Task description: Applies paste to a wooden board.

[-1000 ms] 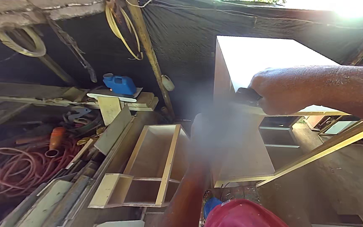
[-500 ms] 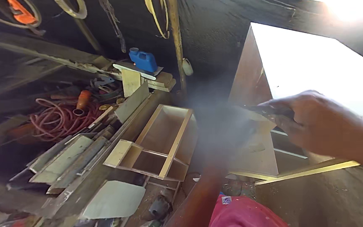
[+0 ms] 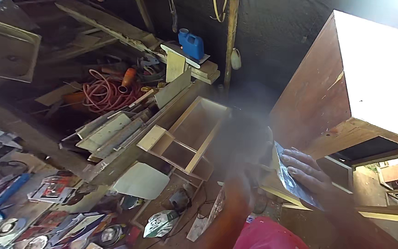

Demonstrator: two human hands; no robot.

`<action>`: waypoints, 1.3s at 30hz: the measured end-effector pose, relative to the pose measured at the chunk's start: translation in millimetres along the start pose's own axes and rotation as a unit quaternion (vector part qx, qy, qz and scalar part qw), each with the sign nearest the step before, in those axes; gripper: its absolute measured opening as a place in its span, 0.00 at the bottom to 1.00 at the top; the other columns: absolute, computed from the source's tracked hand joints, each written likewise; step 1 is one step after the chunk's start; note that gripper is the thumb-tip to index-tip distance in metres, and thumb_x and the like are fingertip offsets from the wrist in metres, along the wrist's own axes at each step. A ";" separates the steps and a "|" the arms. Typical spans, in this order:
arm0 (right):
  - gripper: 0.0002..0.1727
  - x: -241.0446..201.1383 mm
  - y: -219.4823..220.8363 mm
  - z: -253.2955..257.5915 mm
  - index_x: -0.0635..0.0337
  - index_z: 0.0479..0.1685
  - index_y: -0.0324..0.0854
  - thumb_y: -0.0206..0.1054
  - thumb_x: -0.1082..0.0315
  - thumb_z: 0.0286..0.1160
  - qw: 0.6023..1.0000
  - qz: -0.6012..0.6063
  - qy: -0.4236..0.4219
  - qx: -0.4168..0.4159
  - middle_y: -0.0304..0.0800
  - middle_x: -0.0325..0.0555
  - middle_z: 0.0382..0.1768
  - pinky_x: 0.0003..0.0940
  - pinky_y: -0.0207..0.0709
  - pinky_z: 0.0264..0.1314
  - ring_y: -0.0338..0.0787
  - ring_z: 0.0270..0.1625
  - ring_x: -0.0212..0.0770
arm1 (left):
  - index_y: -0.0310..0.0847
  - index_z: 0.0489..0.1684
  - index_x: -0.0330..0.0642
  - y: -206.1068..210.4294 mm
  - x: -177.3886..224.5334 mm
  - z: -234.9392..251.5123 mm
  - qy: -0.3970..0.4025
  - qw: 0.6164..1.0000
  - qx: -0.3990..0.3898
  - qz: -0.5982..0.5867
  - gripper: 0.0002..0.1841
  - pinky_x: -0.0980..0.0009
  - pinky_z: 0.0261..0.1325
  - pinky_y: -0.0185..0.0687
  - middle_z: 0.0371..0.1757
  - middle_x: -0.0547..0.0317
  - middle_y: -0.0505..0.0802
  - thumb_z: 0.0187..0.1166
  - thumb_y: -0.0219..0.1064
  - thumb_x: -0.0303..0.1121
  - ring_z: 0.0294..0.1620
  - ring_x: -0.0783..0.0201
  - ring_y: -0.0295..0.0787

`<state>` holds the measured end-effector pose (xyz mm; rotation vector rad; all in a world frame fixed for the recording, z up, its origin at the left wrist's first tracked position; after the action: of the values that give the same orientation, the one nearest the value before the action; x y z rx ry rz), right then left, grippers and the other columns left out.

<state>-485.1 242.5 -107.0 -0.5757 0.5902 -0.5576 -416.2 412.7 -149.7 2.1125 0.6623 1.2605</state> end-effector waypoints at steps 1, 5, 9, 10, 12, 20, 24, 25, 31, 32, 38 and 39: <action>0.20 1.7 1.6 -0.5 0.46 0.76 0.75 0.56 0.67 0.88 1.000 -0.006 -0.011 -0.001 0.79 0.40 0.79 0.50 0.63 0.91 0.69 0.87 0.49 | 0.70 0.75 0.34 0.0 -3.0 1.6 0.002 1.000 0.003 -0.006 0.19 0.60 0.51 0.90 0.53 0.47 0.90 0.95 0.46 0.34 0.49 0.59 0.92; 0.19 9.6 11.6 0.3 0.51 0.74 0.74 0.54 0.69 0.89 0.999 -0.026 -0.042 0.003 0.78 0.43 0.79 0.48 0.66 0.90 0.70 0.87 0.49 | 0.74 0.68 0.33 3.2 -9.7 7.3 0.044 0.998 -0.010 -0.032 0.17 0.64 0.49 0.91 0.46 0.51 0.91 0.94 0.46 0.33 0.45 0.63 0.92; 0.18 21.9 24.9 4.9 0.54 0.72 0.77 0.56 0.65 0.89 0.999 -0.006 -0.024 0.038 0.80 0.51 0.77 0.50 0.67 0.89 0.73 0.85 0.54 | 0.76 0.62 0.36 3.7 -13.8 17.9 0.124 0.992 -0.029 -0.014 0.16 0.64 0.50 0.92 0.45 0.56 0.92 0.93 0.46 0.34 0.45 0.66 0.93; 0.19 24.8 27.8 7.7 0.56 0.72 0.77 0.56 0.64 0.88 0.999 -0.002 -0.013 0.048 0.80 0.53 0.77 0.50 0.68 0.89 0.73 0.85 0.54 | 0.77 0.61 0.38 3.6 -13.9 21.9 0.139 0.990 -0.034 -0.014 0.16 0.64 0.51 0.92 0.45 0.57 0.92 0.93 0.46 0.36 0.45 0.66 0.93; 0.21 30.1 33.8 14.6 0.59 0.74 0.76 0.58 0.66 0.85 0.998 0.009 0.015 0.059 0.78 0.57 0.78 0.50 0.68 0.89 0.72 0.85 0.55 | 0.77 0.60 0.40 4.7 -10.5 28.5 0.171 0.985 -0.031 -0.010 0.16 0.63 0.51 0.92 0.44 0.59 0.93 0.92 0.45 0.36 0.46 0.67 0.93; 0.29 40.5 44.5 45.9 0.68 0.78 0.75 0.61 0.75 0.73 0.984 -0.095 0.151 -0.007 0.80 0.59 0.76 0.40 0.77 0.80 0.81 0.78 0.52 | 0.76 0.61 0.38 8.1 6.8 51.7 0.243 0.969 -0.001 0.036 0.16 0.64 0.56 0.91 0.46 0.60 0.92 0.93 0.43 0.34 0.49 0.67 0.93; 0.26 39.7 36.5 70.5 0.67 0.76 0.76 0.61 0.66 0.80 0.953 -0.123 0.241 -0.137 0.86 0.60 0.68 0.48 0.82 0.71 0.88 0.69 0.55 | 0.74 0.61 0.35 5.7 12.8 61.6 0.231 0.969 0.003 0.081 0.17 0.61 0.56 0.91 0.46 0.58 0.91 0.93 0.42 0.34 0.48 0.66 0.92; 0.25 40.7 36.2 77.5 0.67 0.76 0.77 0.58 0.64 0.83 0.943 -0.119 0.259 -0.172 0.87 0.58 0.67 0.49 0.82 0.70 0.89 0.67 0.54 | 0.74 0.62 0.34 3.2 13.7 64.6 0.224 0.971 0.006 0.084 0.17 0.60 0.55 0.91 0.46 0.55 0.91 0.94 0.42 0.34 0.48 0.64 0.92; 0.23 62.2 23.5 103.6 0.60 0.60 0.84 0.45 0.56 0.95 0.873 -0.001 0.374 -0.312 0.88 0.47 0.47 0.43 0.82 0.58 0.89 0.50 0.41 | 0.71 0.73 0.33 -9.0 13.7 86.1 0.193 0.980 -0.004 0.038 0.20 0.58 0.59 0.89 0.54 0.49 0.91 0.95 0.43 0.34 0.53 0.61 0.91; 0.23 68.5 22.6 101.7 0.57 0.53 0.83 0.44 0.54 0.95 0.859 0.028 0.396 -0.323 0.84 0.43 0.37 0.39 0.80 0.49 0.86 0.42 0.37 | 0.72 0.72 0.34 -9.2 17.2 85.9 0.193 0.981 -0.010 0.032 0.19 0.58 0.58 0.90 0.53 0.50 0.91 0.95 0.43 0.34 0.53 0.61 0.91; 0.15 98.4 20.9 76.4 0.59 0.51 0.86 0.59 0.59 0.89 0.843 0.243 0.478 -0.050 0.92 0.43 0.40 0.36 0.87 0.53 0.92 0.45 0.34 | 0.79 0.61 0.41 -19.4 67.3 87.4 0.190 0.981 -0.030 0.041 0.16 0.57 0.51 0.91 0.45 0.53 0.92 0.94 0.45 0.35 0.47 0.60 0.92; 0.11 98.9 21.2 74.7 0.61 0.54 0.85 0.63 0.64 0.85 0.825 0.304 0.475 0.020 0.94 0.47 0.43 0.39 0.89 0.55 0.94 0.46 0.38 | 0.79 0.59 0.40 -27.0 75.0 89.7 0.178 0.983 -0.022 0.034 0.16 0.58 0.49 0.91 0.44 0.52 0.92 0.94 0.45 0.35 0.45 0.60 0.93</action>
<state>-361.4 220.4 -103.7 0.0061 1.6405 -0.2036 -306.8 461.6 -157.4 1.9045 0.7080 1.6974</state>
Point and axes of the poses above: each hand's wrist, its own z-axis towards the middle knuckle, its own y-axis out of the palm, x = y × z, the point moved 4 cm from there along z, towards the middle knuckle
